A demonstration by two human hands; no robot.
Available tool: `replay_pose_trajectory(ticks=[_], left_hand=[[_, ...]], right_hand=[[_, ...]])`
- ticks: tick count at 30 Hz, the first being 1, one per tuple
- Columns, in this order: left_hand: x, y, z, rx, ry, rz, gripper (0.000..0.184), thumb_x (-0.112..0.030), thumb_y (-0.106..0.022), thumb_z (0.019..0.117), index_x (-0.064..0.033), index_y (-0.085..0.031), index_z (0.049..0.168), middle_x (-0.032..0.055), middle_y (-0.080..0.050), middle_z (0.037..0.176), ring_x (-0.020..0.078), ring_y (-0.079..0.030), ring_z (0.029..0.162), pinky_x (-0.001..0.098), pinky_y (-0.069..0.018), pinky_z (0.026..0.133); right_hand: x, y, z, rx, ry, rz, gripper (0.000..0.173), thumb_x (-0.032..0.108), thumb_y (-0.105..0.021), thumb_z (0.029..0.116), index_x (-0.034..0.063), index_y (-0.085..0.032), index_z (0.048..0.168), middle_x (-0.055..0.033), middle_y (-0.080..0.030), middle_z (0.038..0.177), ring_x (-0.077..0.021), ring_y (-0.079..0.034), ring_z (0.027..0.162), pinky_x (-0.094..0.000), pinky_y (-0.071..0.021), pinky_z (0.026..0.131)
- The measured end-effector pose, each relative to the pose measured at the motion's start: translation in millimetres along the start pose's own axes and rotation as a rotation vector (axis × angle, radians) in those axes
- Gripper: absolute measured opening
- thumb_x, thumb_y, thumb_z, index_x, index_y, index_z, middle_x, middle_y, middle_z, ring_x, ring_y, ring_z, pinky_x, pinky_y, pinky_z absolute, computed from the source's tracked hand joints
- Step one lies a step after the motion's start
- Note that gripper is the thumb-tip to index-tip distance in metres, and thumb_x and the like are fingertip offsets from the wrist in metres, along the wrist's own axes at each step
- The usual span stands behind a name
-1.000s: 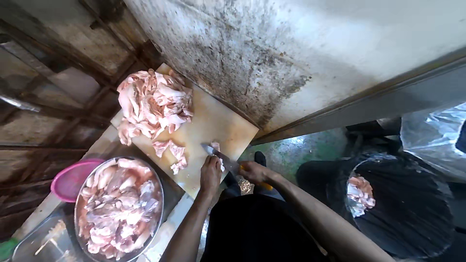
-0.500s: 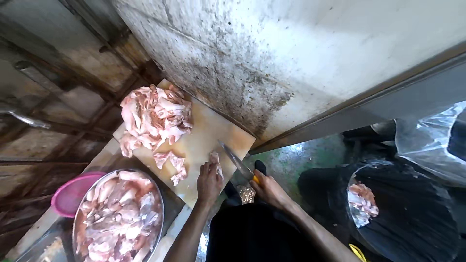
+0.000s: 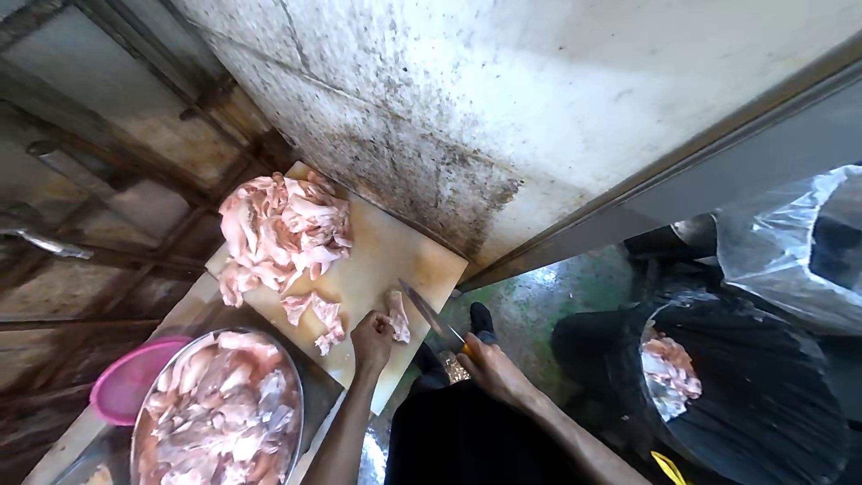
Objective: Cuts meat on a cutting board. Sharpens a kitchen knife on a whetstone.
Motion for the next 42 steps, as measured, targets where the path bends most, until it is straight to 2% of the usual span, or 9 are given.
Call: replay_pose_trajectory(ticks=[4, 8, 13, 17, 23, 30, 35, 38, 42], left_hand=[[11, -5, -9, -0.061, 0.07, -0.141, 0.014, -0.012, -0.07, 0.0929, -0.0049, -0.071, 0.105, 0.0056, -0.074, 0.09, 0.0143, -0.073, 0.076, 0.0366, -0.0645, 0.075], [11, -7, -14, -0.091, 0.09, -0.183, 0.012, -0.011, -0.07, 0.0932, -0.0054, -0.072, 0.103, 0.0047, -0.075, 0.089, 0.0133, -0.073, 0.074, 0.0354, -0.0641, 0.074], [3, -4, -18, -0.085, 0.083, -0.135, 0.012, -0.013, -0.069, 0.0915, -0.0063, -0.073, 0.101, 0.0051, -0.074, 0.09, 0.014, -0.072, 0.078, 0.036, -0.0615, 0.077], [7, -5, -18, -0.115, 0.086, -0.136, 0.01, -0.013, -0.069, 0.0915, -0.0073, -0.073, 0.1, 0.0032, -0.074, 0.088, 0.0122, -0.072, 0.077, 0.0346, -0.0619, 0.076], [9, -4, -25, -0.133, 0.093, -0.175, 0.009, -0.011, -0.07, 0.0907, -0.0068, -0.073, 0.097, 0.0027, -0.074, 0.085, 0.0114, -0.071, 0.073, 0.0324, -0.0615, 0.074], [17, -2, -32, -0.152, 0.139, -0.156, 0.01, -0.014, -0.071, 0.0897, -0.0079, -0.074, 0.098, 0.003, -0.074, 0.087, 0.0119, -0.072, 0.075, 0.0345, -0.0621, 0.075], [30, 24, -28, -0.188, 0.169, -0.069, 0.013, -0.016, -0.072, 0.0901, -0.0082, -0.075, 0.1, 0.0052, -0.075, 0.091, 0.0165, -0.072, 0.083, 0.041, -0.0596, 0.083], [45, 27, -30, -0.234, 0.17, -0.081, 0.01, -0.014, -0.074, 0.089, -0.0087, -0.075, 0.097, 0.0041, -0.075, 0.088, 0.0149, -0.073, 0.08, 0.0387, -0.0614, 0.08], [54, 29, -36, -0.271, 0.176, -0.101, 0.008, -0.013, -0.074, 0.0883, -0.0093, -0.075, 0.095, 0.0026, -0.075, 0.086, 0.013, -0.072, 0.077, 0.0368, -0.0614, 0.077]], right_hand=[[25, -8, 4, 0.111, -0.02, -0.081, 0.04, 0.04, -0.049, 0.1056, 0.0098, -0.055, 0.13, -0.0173, -0.069, 0.095, -0.0362, -0.071, 0.09, -0.0557, -0.057, 0.081], [40, -16, 8, 0.185, -0.089, -0.151, 0.039, 0.04, -0.047, 0.1057, 0.0121, -0.052, 0.133, -0.0191, -0.069, 0.099, -0.0393, -0.071, 0.094, -0.0587, -0.0571, 0.081], [65, -18, 26, 0.223, -0.086, -0.153, 0.04, 0.037, -0.045, 0.1073, 0.0089, -0.052, 0.135, -0.0208, -0.069, 0.104, -0.04, -0.07, 0.098, -0.0585, -0.0564, 0.084], [79, -17, 43, 0.227, -0.068, -0.14, 0.036, 0.035, -0.048, 0.1063, 0.0074, -0.053, 0.129, -0.0198, -0.067, 0.103, -0.0379, -0.07, 0.097, -0.057, -0.0567, 0.083], [69, -2, 5, 0.323, -0.105, -0.169, 0.042, 0.038, -0.049, 0.1047, 0.0074, -0.053, 0.134, -0.0214, -0.068, 0.103, -0.0397, -0.069, 0.095, -0.0595, -0.0557, 0.082], [95, -57, 44, 0.265, -0.095, -0.11, 0.044, 0.032, -0.044, 0.1082, 0.0056, -0.044, 0.143, -0.0224, -0.068, 0.109, -0.0387, -0.071, 0.1, -0.0552, -0.0573, 0.087], [78, -56, 28, 0.283, -0.091, -0.277, 0.042, 0.033, -0.043, 0.1081, 0.0095, -0.044, 0.142, -0.023, -0.069, 0.109, -0.0429, -0.071, 0.101, -0.0602, -0.0571, 0.085], [60, -40, 6, 0.289, -0.127, -0.435, 0.042, 0.034, -0.042, 0.1081, 0.0137, -0.045, 0.145, -0.0242, -0.069, 0.111, -0.0462, -0.07, 0.101, -0.0634, -0.0565, 0.083], [44, -32, -7, 0.309, -0.164, -0.5, 0.041, 0.036, -0.041, 0.1088, 0.0169, -0.044, 0.146, -0.0243, -0.07, 0.109, -0.0475, -0.07, 0.1, -0.0637, -0.0567, 0.081]])
Point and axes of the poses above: each hand's wrist, its own z-axis towards the middle knuckle, its own y-axis out of the back of the hand, x = y × z, the point moved 2 cm from there along z, towards the middle knuckle
